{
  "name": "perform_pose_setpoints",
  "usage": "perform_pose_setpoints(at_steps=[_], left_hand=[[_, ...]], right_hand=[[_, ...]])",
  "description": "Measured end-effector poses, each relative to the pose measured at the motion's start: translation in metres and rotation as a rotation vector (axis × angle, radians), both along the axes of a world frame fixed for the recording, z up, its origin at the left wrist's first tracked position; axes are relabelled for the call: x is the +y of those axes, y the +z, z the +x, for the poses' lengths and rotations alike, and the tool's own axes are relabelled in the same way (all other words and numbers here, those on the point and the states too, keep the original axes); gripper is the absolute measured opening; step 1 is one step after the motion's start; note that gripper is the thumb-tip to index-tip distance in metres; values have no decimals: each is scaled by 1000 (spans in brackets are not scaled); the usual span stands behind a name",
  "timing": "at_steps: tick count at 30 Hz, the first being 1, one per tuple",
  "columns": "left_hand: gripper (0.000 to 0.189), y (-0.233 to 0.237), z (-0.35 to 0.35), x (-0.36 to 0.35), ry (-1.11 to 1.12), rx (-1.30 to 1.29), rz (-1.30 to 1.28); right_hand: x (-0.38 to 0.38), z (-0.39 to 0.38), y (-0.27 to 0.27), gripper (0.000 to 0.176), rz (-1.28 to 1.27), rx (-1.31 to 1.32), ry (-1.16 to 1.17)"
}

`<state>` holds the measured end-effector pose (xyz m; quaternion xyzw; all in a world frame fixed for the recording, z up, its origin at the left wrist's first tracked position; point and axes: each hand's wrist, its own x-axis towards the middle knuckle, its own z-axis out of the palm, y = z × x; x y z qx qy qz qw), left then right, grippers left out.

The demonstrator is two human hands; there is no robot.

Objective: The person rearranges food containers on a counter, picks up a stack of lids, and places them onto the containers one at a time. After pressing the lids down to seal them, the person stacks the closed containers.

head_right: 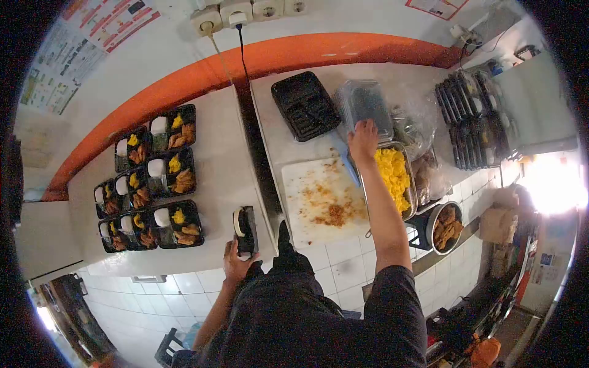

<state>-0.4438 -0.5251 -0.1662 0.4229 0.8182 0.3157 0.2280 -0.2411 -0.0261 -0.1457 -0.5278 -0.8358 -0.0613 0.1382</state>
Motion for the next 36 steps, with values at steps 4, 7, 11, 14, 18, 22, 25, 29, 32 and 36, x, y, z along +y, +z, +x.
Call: perform_pose_setpoints(at_steps=[4,7,11,14,18,22,25,29,32,36], left_hand=[[100,17,6,22,39,-3,-18],[101,29,-6,11,-81,51,-77],[100,57,-19,-17,8,-163,-137],[95,78,-24,-30,111,-149,-165],[92,103,-28,-38,247,-165,-118],[91,127,-35,-38,284,-96,-70],[87,141,-42,-28,275,-57,-13],[81,165,-51,6,174,85,100],[73,188,-55,42,117,63,123],[64,213,-42,115,-24,-27,290]], right_hand=[[7,-1,-3,26,-12,65,18],[16,0,-1,35,-59,98,40],[25,-15,25,53,1,151,-10],[54,-5,-13,64,5,68,2],[56,-7,15,62,-147,34,92],[50,-1,35,45,-110,254,69],[48,7,58,42,-148,286,-1],[56,26,62,40,62,386,21],[54,40,88,39,29,390,-108],[35,51,142,40,52,589,-174]])
